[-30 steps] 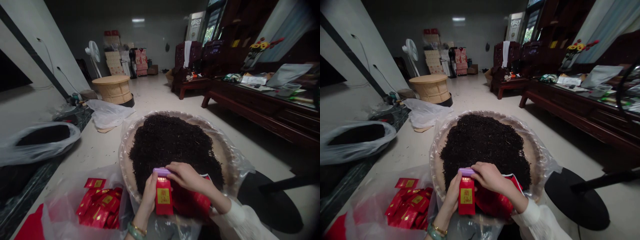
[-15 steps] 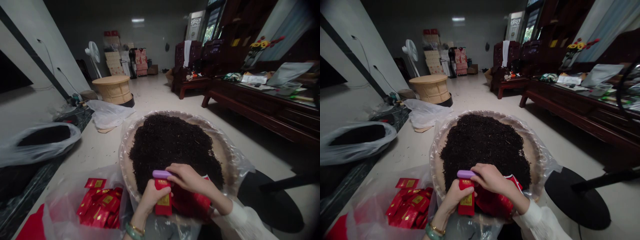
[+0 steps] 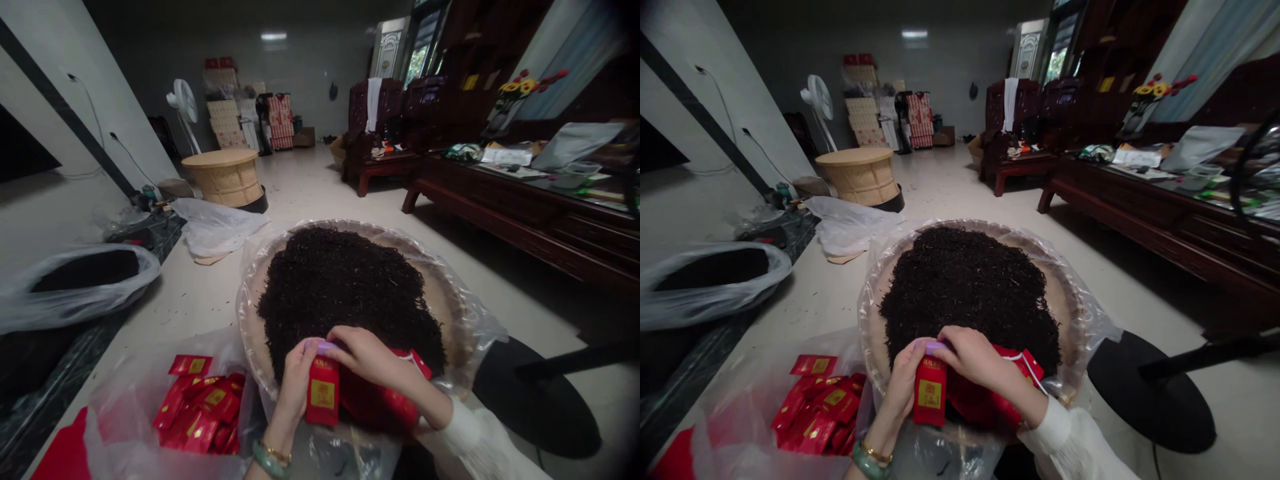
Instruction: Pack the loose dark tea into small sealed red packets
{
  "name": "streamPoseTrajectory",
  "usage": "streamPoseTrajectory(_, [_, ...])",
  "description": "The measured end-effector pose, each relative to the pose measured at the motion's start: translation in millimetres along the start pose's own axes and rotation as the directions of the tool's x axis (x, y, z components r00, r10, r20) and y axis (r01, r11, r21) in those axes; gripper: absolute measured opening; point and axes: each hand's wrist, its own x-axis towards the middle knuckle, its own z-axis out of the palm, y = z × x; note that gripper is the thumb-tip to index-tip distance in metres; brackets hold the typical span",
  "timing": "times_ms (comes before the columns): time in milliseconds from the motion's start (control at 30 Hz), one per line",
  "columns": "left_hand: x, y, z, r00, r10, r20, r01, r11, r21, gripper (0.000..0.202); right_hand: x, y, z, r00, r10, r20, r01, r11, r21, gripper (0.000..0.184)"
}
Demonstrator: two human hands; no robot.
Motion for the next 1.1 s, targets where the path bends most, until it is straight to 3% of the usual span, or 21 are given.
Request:
streamPoseTrajectory(700, [-0.6, -0.2, -3.1, 1.000, 0.014, 0.010, -0.014, 0.997, 0.077, 0.047, -0.2, -0.4, 0.1, 0.999, 0.028, -0.031, -0.028, 0.999, 0.025, 0.021])
streamPoseTrajectory(833, [2.2, -10.2, -11.7, 0.992, -0.095, 0.083, 0.078, 0.978, 0.194, 0.055, -1.7, 2.1, -0.9, 0.997, 0.037, -0.065, -0.034, 0.998, 0.053, 0.022])
streamPoseTrajectory(933, [4.1, -20.2, -16.4, 0.979, -0.188, 0.082, 0.156, 0.944, 0.291, 0.050, -2.3, 0.6, -5.5, 0.997, 0.049, -0.058, -0.044, 0.995, 0.088, 0.019])
streamPoseTrajectory(1100, [1.0, -13.3, -12.6, 0.978, -0.186, 0.093, 0.158, 0.955, 0.250, 0.051, 0.5, 14.9, -17.7, 0.997, 0.051, -0.058, -0.040, 0.984, 0.175, 0.025])
